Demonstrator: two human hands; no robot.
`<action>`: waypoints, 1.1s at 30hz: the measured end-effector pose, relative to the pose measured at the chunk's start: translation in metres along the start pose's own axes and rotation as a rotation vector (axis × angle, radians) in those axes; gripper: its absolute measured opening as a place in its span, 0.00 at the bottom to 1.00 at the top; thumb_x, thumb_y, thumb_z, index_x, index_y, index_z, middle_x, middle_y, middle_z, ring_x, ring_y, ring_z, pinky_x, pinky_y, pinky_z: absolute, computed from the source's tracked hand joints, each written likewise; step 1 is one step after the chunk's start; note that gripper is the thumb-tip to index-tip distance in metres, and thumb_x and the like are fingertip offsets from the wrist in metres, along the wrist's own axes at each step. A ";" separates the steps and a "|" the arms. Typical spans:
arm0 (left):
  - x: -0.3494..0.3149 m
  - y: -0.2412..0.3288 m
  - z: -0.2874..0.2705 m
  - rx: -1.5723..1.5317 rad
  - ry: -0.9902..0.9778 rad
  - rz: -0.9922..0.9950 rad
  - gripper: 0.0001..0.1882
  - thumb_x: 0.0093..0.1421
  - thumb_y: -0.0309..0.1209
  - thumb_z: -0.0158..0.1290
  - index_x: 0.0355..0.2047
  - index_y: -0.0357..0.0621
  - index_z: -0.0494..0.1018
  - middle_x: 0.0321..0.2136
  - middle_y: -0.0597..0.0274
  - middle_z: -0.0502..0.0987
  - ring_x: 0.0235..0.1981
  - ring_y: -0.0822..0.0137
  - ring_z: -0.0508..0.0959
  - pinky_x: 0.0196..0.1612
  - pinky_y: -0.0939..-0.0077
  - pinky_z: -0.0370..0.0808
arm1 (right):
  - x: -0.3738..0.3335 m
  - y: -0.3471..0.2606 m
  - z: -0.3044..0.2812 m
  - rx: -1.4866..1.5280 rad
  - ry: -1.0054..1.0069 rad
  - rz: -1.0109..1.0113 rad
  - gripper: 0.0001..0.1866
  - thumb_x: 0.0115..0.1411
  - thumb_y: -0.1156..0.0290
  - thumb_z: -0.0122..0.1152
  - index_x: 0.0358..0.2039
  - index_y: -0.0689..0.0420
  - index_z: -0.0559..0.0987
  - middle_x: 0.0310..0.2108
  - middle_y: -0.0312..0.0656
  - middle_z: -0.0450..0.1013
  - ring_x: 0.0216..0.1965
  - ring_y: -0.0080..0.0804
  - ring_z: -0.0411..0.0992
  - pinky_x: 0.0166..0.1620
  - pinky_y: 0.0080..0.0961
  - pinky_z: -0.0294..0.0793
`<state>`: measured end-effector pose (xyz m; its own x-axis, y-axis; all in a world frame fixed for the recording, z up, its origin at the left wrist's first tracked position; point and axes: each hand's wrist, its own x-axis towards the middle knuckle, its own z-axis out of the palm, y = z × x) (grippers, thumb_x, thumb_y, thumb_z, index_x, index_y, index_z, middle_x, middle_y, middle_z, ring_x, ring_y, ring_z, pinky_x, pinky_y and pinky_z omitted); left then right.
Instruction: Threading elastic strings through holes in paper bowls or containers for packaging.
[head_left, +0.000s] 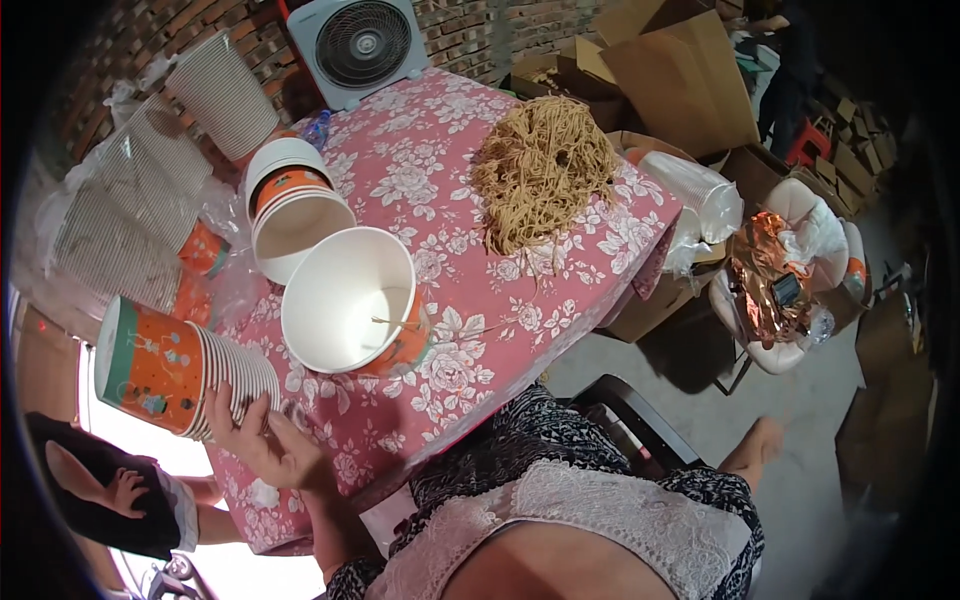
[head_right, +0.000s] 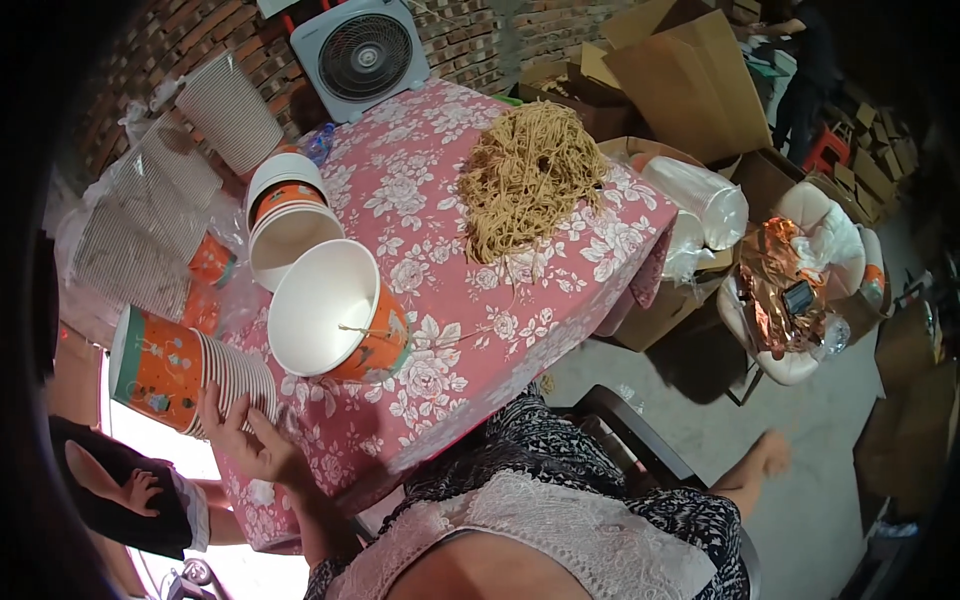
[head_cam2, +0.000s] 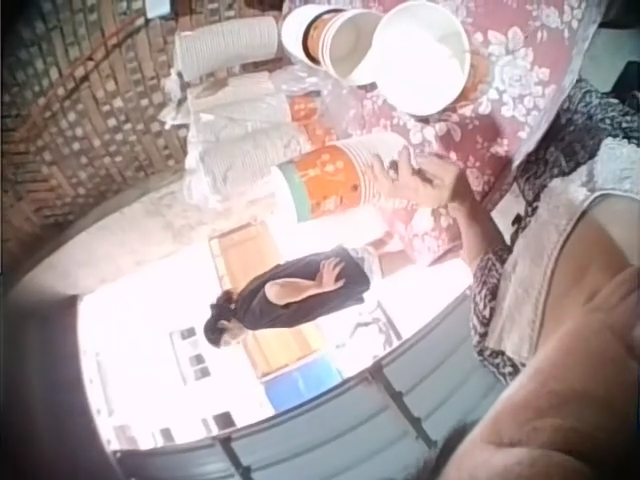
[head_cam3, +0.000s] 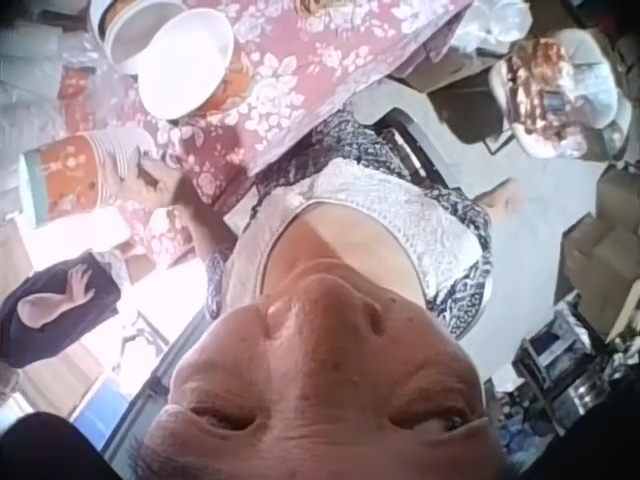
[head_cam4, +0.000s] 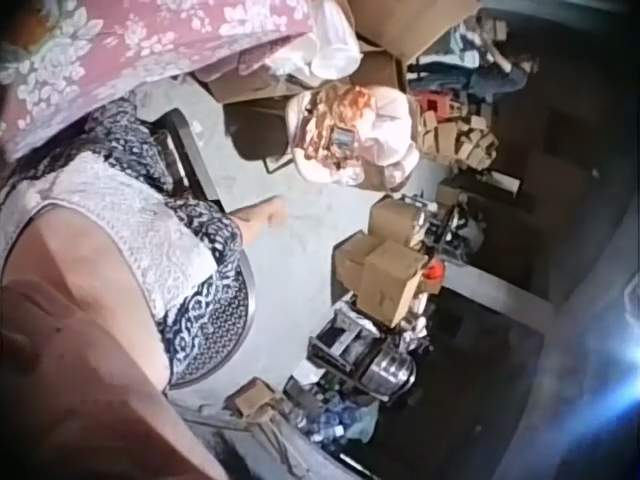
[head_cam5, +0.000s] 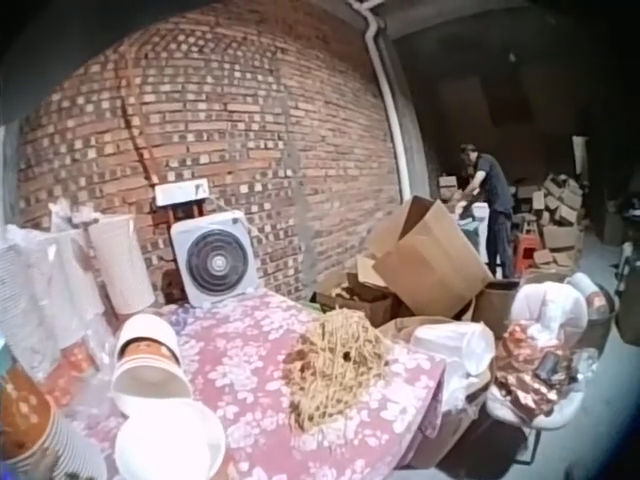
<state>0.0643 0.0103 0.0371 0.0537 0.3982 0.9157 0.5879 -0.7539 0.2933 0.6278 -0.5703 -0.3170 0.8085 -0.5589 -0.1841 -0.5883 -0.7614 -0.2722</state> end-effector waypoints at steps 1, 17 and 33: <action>-0.001 -0.007 0.001 -0.047 0.029 -0.017 0.09 0.58 0.15 0.42 0.37 0.30 0.71 0.56 0.40 0.65 0.62 0.40 0.61 0.61 0.47 0.62 | 0.011 0.037 0.018 0.085 0.338 0.409 0.25 0.58 0.53 0.53 0.48 0.56 0.79 0.56 0.54 0.67 0.53 0.52 0.68 0.54 0.53 0.64; -0.023 -0.003 0.006 0.115 -0.067 0.042 0.11 0.56 0.15 0.43 0.37 0.34 0.72 0.50 0.45 0.71 0.59 0.40 0.64 0.58 0.50 0.65 | -0.096 -0.130 0.104 -0.199 -0.184 -0.455 0.18 0.53 0.67 0.51 0.39 0.63 0.82 0.43 0.58 0.77 0.49 0.55 0.74 0.51 0.42 0.74; -0.044 -0.038 0.025 0.047 -0.151 -0.021 0.06 0.56 0.13 0.48 0.32 0.34 0.72 0.43 0.48 0.74 0.54 0.44 0.68 0.53 0.52 0.67 | 0.007 -0.091 0.214 -0.426 0.277 -1.383 0.06 0.49 0.70 0.52 0.18 0.53 0.75 0.20 0.43 0.67 0.19 0.43 0.67 0.25 0.43 0.69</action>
<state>0.0598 0.0350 -0.0215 0.1596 0.4905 0.8567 0.6272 -0.7205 0.2956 0.6900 -0.4345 -0.4956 0.7189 0.6711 0.1812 0.6342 -0.7400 0.2241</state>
